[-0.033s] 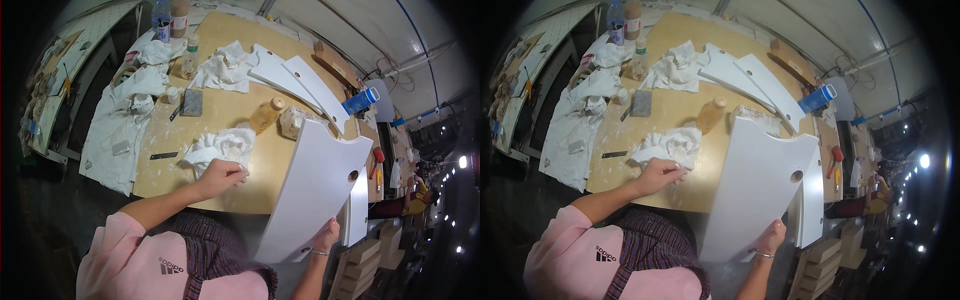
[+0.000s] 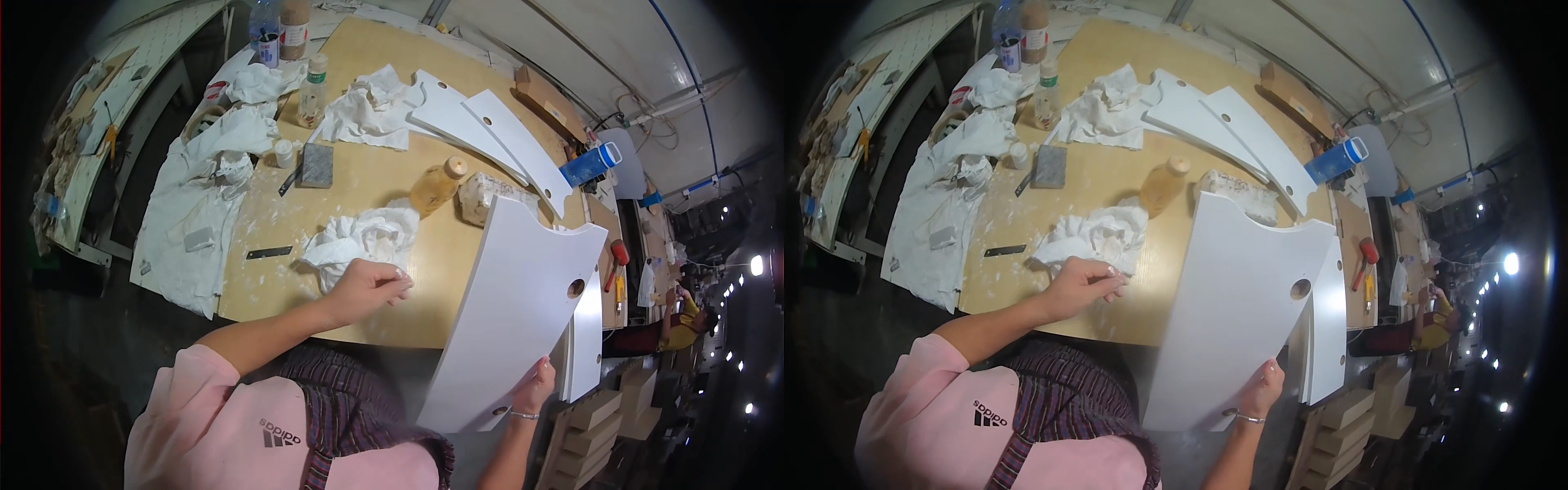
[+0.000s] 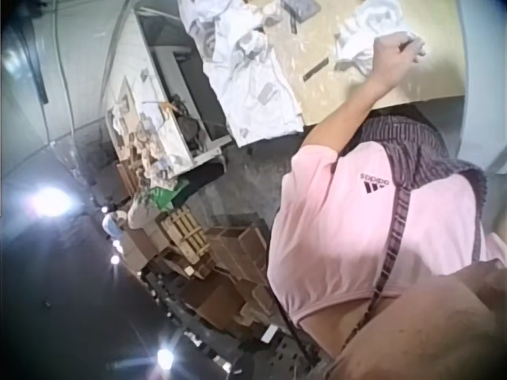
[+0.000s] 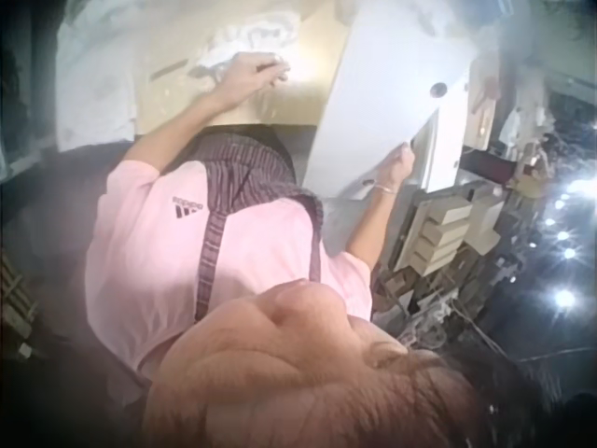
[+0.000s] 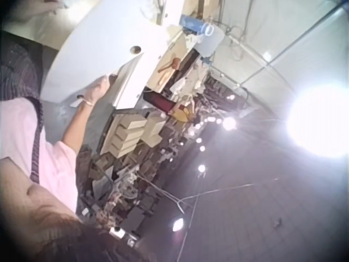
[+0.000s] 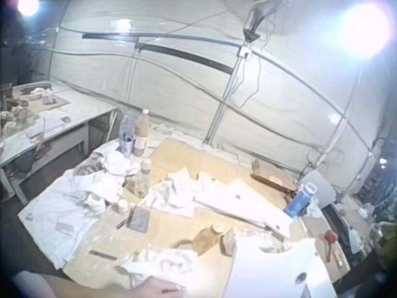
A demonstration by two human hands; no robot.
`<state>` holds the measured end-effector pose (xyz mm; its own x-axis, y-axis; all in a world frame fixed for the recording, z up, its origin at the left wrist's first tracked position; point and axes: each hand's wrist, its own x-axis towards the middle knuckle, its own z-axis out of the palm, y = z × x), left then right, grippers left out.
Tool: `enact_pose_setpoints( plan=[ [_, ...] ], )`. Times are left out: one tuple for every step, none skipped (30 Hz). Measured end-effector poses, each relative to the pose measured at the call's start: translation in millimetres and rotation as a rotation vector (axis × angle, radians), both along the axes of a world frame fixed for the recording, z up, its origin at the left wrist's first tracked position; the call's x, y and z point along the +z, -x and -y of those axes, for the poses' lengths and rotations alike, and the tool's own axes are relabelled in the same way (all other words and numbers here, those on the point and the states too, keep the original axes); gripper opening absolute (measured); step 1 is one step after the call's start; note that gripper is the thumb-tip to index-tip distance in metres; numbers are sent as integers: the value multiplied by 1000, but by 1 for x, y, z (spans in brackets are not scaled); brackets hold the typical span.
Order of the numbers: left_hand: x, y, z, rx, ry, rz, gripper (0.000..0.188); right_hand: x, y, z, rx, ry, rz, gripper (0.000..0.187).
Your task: The person scrapes the edges and surfaces of white wooden panels with a small blade, applies liquid from a bottle onto a cloth, and wipes down the panels with the cloth.
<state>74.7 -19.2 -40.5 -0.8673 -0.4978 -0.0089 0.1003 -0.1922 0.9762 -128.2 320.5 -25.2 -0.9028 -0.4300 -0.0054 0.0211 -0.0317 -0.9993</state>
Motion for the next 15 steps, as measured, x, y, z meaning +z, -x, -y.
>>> enact_pose_setpoints(
  plan=[
    [3, 3, -3, -27, -2, -22, 17, 3, -6, -1, -34, -57, 3, 34],
    [6, 5, -7, -55, -4, -44, 17, 6, -12, 0, -31, -62, 10, 34],
    [13, 8, -13, -45, -67, -74, 19, 12, -22, 6, -87, -53, 61, 29],
    [17, 11, -16, -45, -73, -64, 19, 17, -33, 12, -145, -46, 113, 26],
    [20, 15, -18, -27, -92, -46, 21, 21, -42, 16, -145, -53, 123, 26],
    [24, 18, -19, -9, -111, -28, 22, 26, -50, 21, -195, -100, 126, 26],
    [29, 20, -19, -16, -108, -27, 25, 27, -55, 22, -245, -149, 128, 29],
    [30, 20, -18, -16, -114, -16, 25, 25, -57, 16, -244, -155, 138, 29],
    [30, 20, -16, -65, -54, 40, 23, 25, -58, 9, -173, -203, 116, 31],
    [28, 19, -15, -115, 6, 97, 21, 25, -59, 5, -100, -249, 95, 34],
    [26, 17, -16, -114, 1, 105, 21, 23, -60, 4, -98, -254, 102, 34],
    [23, 15, -16, -120, -72, 107, 17, 23, -62, 6, -124, -287, 134, 34],
    [19, 14, -16, -124, -145, 109, 14, 22, -63, 7, -149, -319, 165, 34],
    [12, 13, -15, -123, -149, 116, 14, 20, -63, 7, -148, -323, 171, 34],
    [4, 12, -13, -166, -156, 104, 11, 17, -61, 6, -143, -317, 180, 34]
  ],
)
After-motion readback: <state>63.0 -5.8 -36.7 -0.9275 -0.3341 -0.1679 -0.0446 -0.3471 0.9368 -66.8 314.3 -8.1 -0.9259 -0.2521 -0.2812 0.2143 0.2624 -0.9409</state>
